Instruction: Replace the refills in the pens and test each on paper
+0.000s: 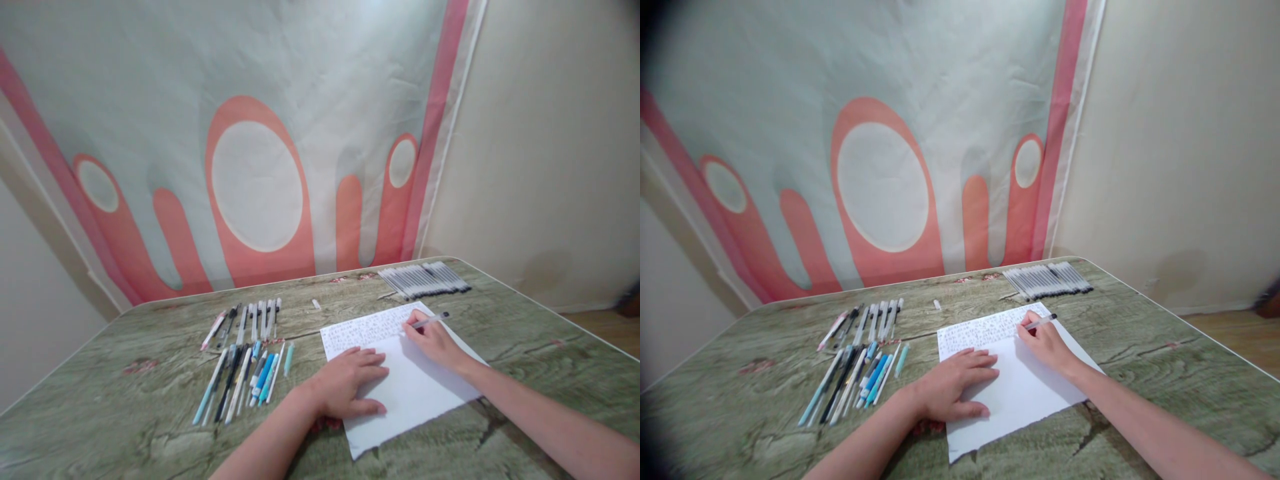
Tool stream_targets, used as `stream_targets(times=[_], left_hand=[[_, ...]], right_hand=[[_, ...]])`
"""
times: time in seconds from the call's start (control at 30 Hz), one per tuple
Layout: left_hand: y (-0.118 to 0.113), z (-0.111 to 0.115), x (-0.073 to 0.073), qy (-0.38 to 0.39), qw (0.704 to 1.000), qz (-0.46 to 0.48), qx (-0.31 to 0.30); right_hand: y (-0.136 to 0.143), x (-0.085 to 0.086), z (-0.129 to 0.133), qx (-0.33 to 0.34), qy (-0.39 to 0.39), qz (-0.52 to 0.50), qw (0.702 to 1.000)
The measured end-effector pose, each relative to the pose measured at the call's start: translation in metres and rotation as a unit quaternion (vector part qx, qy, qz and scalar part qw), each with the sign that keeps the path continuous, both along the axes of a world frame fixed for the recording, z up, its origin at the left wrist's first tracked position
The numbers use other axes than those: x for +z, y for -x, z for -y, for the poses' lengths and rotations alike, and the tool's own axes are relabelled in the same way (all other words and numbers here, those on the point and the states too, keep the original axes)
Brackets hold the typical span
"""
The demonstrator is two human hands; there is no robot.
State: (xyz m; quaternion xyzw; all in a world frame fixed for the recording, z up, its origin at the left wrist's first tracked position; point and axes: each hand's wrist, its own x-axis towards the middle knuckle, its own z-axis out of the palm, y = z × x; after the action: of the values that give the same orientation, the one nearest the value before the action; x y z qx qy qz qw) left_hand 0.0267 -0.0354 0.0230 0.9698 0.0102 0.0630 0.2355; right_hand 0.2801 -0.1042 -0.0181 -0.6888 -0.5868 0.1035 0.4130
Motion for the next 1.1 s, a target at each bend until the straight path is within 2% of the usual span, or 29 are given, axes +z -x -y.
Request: stream_targets(times=[0.33,1.1], left_hand=[[0.0004,-0.0002,-0.0001,0.002,1.000,0.006,-0.001],[0.0006,-0.0002,-0.0020,0.006,1.000,0.008,0.004]], right_hand=[[-0.0046,-0.0041,-0.0008,-0.007,0.017,0.007,1.000],[-0.0017,-0.0037,-0.0008,-0.003,-0.003,0.011,1.000]])
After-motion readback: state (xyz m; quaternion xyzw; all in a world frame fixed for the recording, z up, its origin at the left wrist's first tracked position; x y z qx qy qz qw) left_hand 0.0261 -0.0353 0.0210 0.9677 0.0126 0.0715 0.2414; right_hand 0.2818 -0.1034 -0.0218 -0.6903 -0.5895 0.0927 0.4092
